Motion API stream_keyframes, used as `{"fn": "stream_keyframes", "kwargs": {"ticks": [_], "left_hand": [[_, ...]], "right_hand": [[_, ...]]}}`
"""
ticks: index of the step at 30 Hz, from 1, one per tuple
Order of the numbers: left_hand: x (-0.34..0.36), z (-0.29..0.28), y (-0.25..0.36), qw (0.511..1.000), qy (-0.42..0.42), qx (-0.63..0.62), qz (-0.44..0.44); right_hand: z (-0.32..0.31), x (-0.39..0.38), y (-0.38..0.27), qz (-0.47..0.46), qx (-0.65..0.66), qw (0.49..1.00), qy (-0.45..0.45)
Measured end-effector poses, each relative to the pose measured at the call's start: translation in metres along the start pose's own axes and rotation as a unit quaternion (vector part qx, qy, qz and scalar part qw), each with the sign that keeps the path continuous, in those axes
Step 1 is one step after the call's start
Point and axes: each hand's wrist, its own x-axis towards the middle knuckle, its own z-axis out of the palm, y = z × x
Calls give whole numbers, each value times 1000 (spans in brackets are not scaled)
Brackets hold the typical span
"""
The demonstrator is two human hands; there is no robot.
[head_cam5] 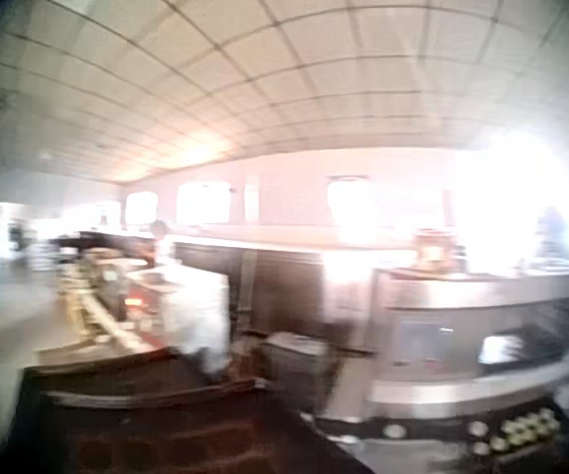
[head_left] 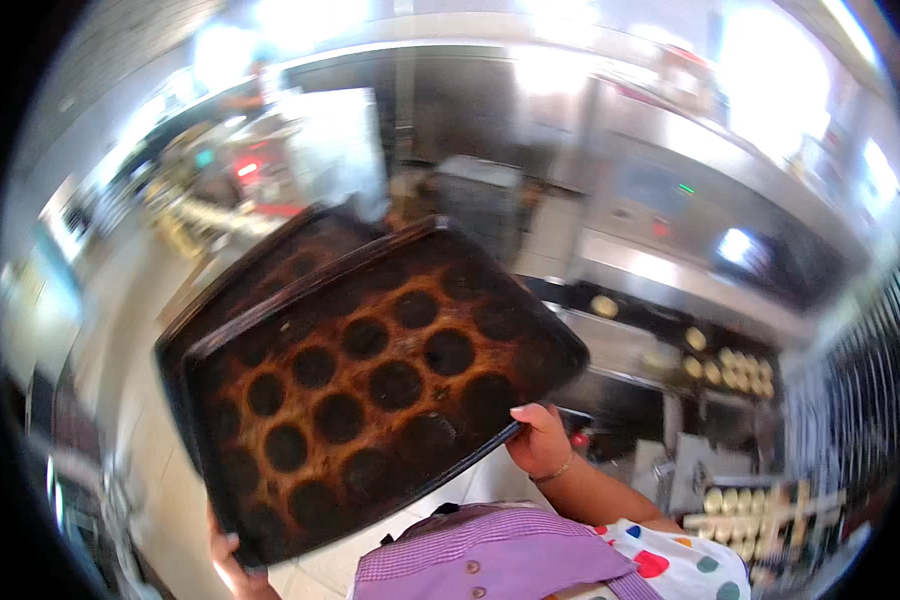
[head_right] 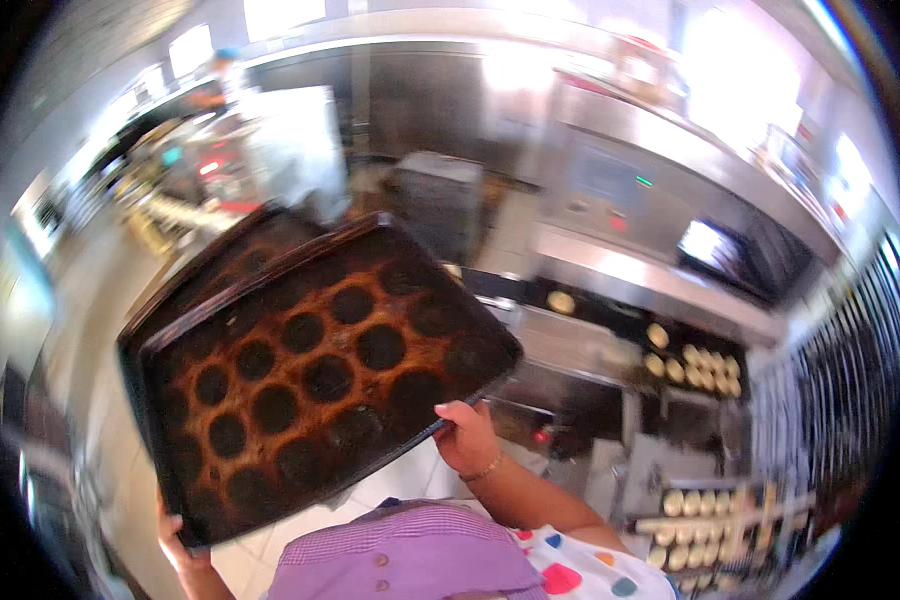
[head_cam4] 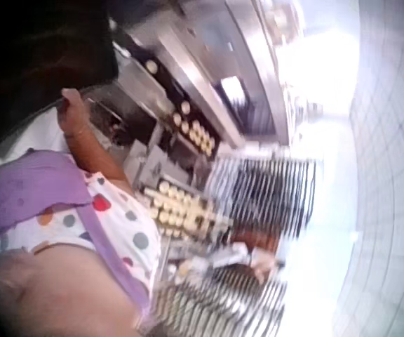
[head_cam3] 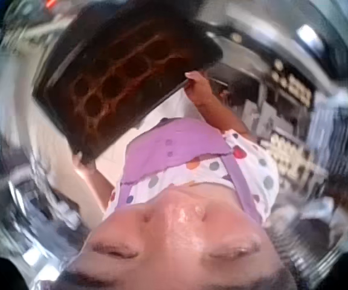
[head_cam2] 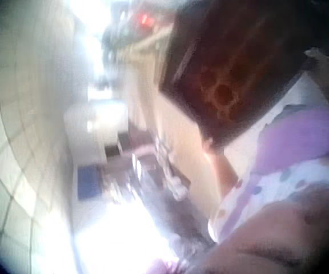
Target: The person brushes liquid over round pastries on a tray, places the tray into a rack, then removes finished pastries from an oven and puts them onto a conveyor belt.
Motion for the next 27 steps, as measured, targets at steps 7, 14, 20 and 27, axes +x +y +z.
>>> {"fn": "stream_keyframes", "kwargs": {"ticks": [7, 14, 20, 27], "left_hand": [[64, 159, -93, 967, -221, -3, -123], [67, 421, -292, 797, -491, -27, -351], [16, 627, -462, 635, -649, 10, -419], [-5, 783, -563, 568, -663, 71, -483]], "right_hand": [[-95, -41, -146, -360, -91, 906, 204], [-154, -67, -227, -624, -66, 714, 311], [-273, -82, -365, -699, -43, 571, 429], [-353, -50, -498, -705, -69, 531, 466]]}}
